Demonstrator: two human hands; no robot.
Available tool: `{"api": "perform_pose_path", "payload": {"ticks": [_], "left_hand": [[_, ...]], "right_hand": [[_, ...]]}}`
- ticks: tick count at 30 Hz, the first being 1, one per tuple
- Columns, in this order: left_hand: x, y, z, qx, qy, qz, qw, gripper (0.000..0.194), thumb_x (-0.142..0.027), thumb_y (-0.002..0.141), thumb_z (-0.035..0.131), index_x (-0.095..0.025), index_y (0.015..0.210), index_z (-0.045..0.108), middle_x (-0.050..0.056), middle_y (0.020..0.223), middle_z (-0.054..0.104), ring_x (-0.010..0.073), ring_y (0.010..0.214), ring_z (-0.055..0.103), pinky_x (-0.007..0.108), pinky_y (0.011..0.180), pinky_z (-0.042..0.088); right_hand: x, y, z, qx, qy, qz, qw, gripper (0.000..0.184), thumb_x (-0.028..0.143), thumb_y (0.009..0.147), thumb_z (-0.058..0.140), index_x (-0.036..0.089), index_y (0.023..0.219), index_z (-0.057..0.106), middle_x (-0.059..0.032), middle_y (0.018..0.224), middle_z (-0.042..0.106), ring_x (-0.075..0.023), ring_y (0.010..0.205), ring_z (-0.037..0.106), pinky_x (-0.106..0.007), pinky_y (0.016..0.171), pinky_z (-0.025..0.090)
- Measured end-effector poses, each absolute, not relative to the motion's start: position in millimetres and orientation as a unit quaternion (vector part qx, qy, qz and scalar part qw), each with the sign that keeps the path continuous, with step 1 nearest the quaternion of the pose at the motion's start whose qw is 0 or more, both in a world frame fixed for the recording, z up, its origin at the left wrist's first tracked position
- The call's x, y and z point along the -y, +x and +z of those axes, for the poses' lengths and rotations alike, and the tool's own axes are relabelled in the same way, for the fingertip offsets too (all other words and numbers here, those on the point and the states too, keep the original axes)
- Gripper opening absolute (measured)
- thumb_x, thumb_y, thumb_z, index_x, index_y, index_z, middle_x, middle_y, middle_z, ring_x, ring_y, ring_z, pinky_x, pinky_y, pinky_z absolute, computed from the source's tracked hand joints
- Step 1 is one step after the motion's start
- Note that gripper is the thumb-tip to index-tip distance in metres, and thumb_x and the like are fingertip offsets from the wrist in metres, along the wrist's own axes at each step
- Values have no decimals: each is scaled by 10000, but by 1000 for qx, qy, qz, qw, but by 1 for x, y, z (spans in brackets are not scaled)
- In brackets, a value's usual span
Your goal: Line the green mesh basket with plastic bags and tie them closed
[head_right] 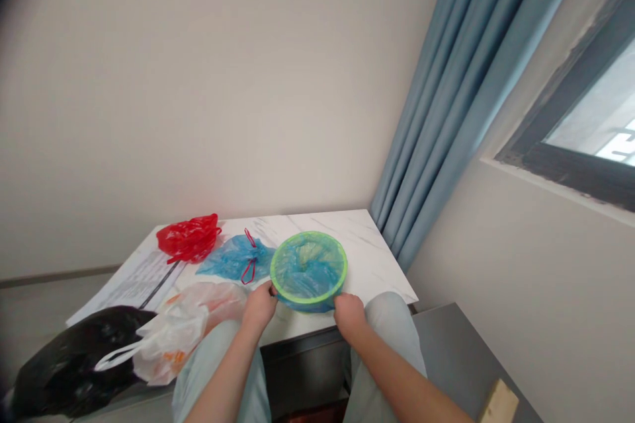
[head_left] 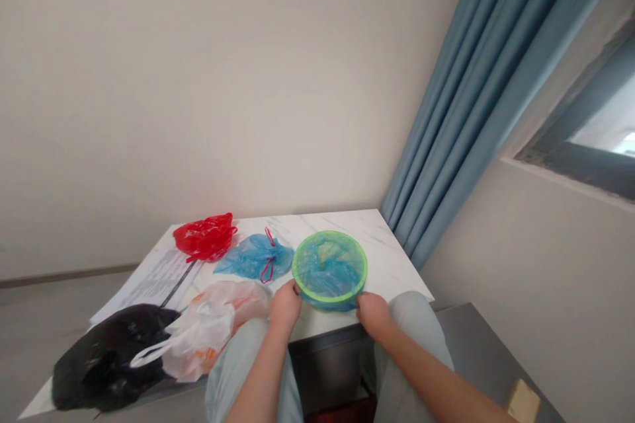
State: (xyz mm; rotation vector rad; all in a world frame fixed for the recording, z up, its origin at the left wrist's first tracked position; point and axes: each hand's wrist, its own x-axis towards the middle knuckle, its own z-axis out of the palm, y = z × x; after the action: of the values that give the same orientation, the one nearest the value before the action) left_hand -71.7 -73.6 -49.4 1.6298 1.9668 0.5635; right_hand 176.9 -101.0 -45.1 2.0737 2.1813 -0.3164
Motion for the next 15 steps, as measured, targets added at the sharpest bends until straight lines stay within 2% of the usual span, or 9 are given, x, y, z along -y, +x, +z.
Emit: {"api": "perform_pose_path", "payload": {"ticks": [2,4,8,11,13,15], "left_hand": [[70,-71,-50,-744,560,232,279,146,-109,756,472,-221,756,564,100,789,688,291,820,656,318,666,403],[67,-70,-49,-758,510,273,301,176,-107,780,458,-213,848,581,123,865,705,297,866,664,329,696,424],[60,-69,-48,-744,460,344,342,236,-261,922,372,-188,1053,555,122,980,712,245,856,679,322,743,469],[58,-66,-51,-713,426,398,390,410,-476,919,439,-157,1168,505,120,962,705,241,810,684,342,762,489],[58,-63,-55,-706,423,411,392,507,-529,864,529,-146,1195,491,123,962,698,250,826,685,352,772,494],[58,-61,-59,-702,443,406,381,465,-479,834,579,-156,1163,513,112,959,690,250,854,681,344,772,494]], "right_hand": [[103,178,-49,-706,694,-115,79,300,48,812,474,166,881,742,-150,968,738,-259,915,703,-307,759,475],[106,184,-47,-700,703,-115,45,312,41,804,462,157,913,729,-144,961,731,-255,910,696,-306,760,474],[103,196,-18,-692,701,-86,-150,241,130,853,450,174,890,683,-101,926,702,-224,892,654,-292,795,457],[81,188,12,-717,640,-110,-256,232,146,872,433,185,887,661,-73,908,695,-194,874,631,-274,812,453],[57,171,25,-747,589,-161,-261,227,153,879,456,184,933,675,-61,965,706,-186,916,632,-271,840,457],[30,147,28,-774,556,-223,-207,232,126,875,483,177,957,694,-57,1002,717,-184,948,636,-281,880,459]]}}
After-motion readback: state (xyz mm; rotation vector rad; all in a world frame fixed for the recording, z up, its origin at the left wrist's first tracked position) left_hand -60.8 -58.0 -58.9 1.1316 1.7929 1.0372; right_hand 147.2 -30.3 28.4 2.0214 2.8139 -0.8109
